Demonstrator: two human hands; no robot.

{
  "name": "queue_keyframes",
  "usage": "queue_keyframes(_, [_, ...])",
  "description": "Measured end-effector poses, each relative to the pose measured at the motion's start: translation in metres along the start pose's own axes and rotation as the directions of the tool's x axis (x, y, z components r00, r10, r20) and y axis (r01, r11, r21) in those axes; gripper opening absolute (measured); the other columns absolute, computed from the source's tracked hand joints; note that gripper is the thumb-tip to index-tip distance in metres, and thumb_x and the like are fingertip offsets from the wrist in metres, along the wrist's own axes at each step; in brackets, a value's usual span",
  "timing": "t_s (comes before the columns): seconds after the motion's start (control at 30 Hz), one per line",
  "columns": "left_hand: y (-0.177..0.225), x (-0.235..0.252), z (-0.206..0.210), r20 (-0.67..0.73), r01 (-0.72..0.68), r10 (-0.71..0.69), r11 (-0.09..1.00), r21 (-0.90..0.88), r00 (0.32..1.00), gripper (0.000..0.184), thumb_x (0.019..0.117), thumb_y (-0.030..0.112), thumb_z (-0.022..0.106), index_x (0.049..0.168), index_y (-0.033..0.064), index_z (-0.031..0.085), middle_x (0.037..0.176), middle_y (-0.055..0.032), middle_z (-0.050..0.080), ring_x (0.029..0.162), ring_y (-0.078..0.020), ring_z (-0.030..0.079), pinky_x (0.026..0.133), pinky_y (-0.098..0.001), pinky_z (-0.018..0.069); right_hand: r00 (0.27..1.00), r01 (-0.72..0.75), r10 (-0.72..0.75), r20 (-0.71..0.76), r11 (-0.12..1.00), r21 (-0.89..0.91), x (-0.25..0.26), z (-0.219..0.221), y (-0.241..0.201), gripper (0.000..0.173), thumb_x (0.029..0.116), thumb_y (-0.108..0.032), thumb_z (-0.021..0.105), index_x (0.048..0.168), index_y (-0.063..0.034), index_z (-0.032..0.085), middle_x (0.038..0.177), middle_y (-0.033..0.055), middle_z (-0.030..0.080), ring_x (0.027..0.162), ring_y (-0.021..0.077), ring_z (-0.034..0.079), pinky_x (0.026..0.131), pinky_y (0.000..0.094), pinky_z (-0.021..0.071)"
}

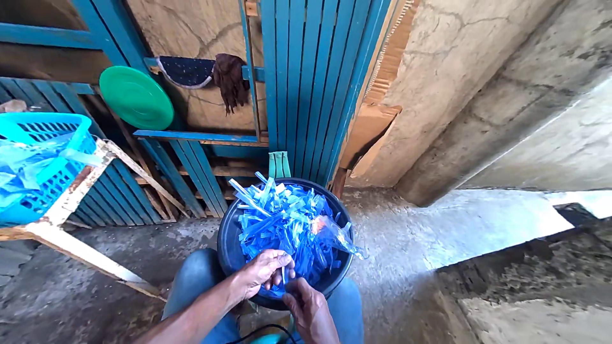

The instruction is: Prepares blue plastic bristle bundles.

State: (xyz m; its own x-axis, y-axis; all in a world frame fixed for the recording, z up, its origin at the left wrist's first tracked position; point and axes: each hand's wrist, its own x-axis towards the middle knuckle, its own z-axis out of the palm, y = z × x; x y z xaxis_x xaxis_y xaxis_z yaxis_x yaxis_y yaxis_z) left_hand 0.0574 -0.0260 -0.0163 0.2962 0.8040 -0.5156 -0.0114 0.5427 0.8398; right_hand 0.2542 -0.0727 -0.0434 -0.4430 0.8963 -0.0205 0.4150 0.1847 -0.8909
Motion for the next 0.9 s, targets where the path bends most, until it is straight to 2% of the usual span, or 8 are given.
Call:
queue_keyframes(0.17, [0.013,-0.008,-0.008,-0.03,0.021,-0.022,0.999,-0.028,0.999,0.022,0.1099,0.028,0.048,0.108,0.0118,0.063,0.073,0.0039,0.058,0.052,-0.0045,0.051,0.046,-0.0175,0.0424,0.999,0.048,-0.048,-0.002,0.999,0.019,-0.02,-0.003,0.007,0.023,0.0994,-0.023,0.064,0.102,-0.0019,0.074,0.087,0.0102,0.071,0.077,0.0202,0.069,0.074,0.0408,0.0584])
queue_keyframes(0.33, [0.012,-0.015,-0.019,0.077,-0.052,0.039,0.984,0.173,0.996,0.014,0.1026,0.028,0.063,0.103,0.0141,0.064,0.073,0.0057,0.054,0.052,-0.0039,0.048,0.047,-0.0182,0.0427,0.984,0.154,-0.144,-0.104,0.983,0.099,-0.032,-0.007,0.013,0.03,0.0998,-0.029,0.066,0.088,-0.0014,0.071,0.076,0.0075,0.063,0.066,0.0133,0.061,0.062,0.0316,0.0528])
queue_keyframes(0.4, [0.011,-0.017,-0.021,0.096,-0.077,0.048,0.941,0.33,0.994,0.016,0.1017,0.029,0.064,0.1,0.0133,0.064,0.071,0.0056,0.055,0.05,-0.003,0.047,0.046,-0.0178,0.0405,0.947,0.295,-0.236,-0.218,0.907,0.3,-0.03,-0.004,0.017,0.029,0.097,-0.024,0.07,0.08,-0.0001,0.068,0.089,0.007,0.063,0.081,0.0086,0.06,0.069,0.0231,0.0525])
queue_keyframes(0.43, [0.01,-0.018,-0.02,0.103,-0.096,0.057,0.899,0.428,0.993,0.019,0.1017,0.03,0.064,0.097,0.0124,0.064,0.069,0.0054,0.054,0.049,-0.0029,0.045,0.046,-0.0187,0.0388,0.934,0.345,-0.263,-0.241,0.839,0.42,-0.029,-0.003,0.016,0.029,0.0967,-0.024,0.07,0.079,-0.0002,0.068,0.105,0.0095,0.066,0.094,0.0103,0.063,0.077,0.0241,0.0559])
queue_keyframes(0.5, [0.009,-0.017,-0.015,0.116,-0.143,0.091,0.79,0.596,0.989,0.024,0.1021,0.031,0.061,0.096,0.0075,0.066,0.073,0.0006,0.056,0.058,-0.007,0.048,0.056,-0.0266,0.0413,0.919,0.393,-0.314,-0.238,0.683,0.616,-0.025,-0.003,0.012,0.031,0.0991,-0.029,0.068,0.083,-0.0024,0.07,0.123,0.0131,0.067,0.109,0.0172,0.066,0.087,0.0313,0.0588])
queue_keyframes(0.63, [0.01,-0.015,-0.011,0.083,-0.135,0.113,0.616,0.776,0.99,0.034,0.1066,0.034,0.053,0.099,0.0011,0.061,0.08,-0.0113,0.057,0.074,-0.0233,0.057,0.073,-0.0452,0.0479,0.903,0.395,-0.363,-0.229,0.492,0.776,-0.021,0.004,-0.004,0.027,0.102,-0.032,0.063,0.093,-0.0087,0.072,0.101,0.01,0.075,0.088,0.0189,0.073,0.076,0.034,0.0615])
queue_keyframes(0.77, [0.011,-0.023,-0.011,0.083,-0.164,0.183,0.492,0.855,0.98,0.039,0.1082,0.036,0.049,0.104,0.0001,0.063,0.092,-0.0161,0.064,0.087,-0.0295,0.065,0.083,-0.0506,0.0519,0.924,0.357,-0.306,-0.23,0.469,0.808,-0.027,0.003,-0.01,0.017,0.0967,-0.015,0.071,0.111,-0.0059,0.072,0.104,0.0115,0.074,0.093,0.0202,0.073,0.081,0.0359,0.0622])
queue_keyframes(0.9, [0.015,-0.034,-0.009,0.108,-0.193,0.224,0.406,0.893,0.969,0.038,0.1089,0.034,0.047,0.103,-0.0001,0.064,0.098,-0.0169,0.066,0.091,-0.0304,0.066,0.085,-0.0502,0.0526,0.945,0.325,-0.166,-0.283,0.586,0.742,-0.029,-0.004,-0.015,0.051,0.0933,-0.012,0.074,0.14,-0.0025,0.055,0.098,0.0114,0.077,0.088,0.0213,0.076,0.08,0.0389,0.0638])
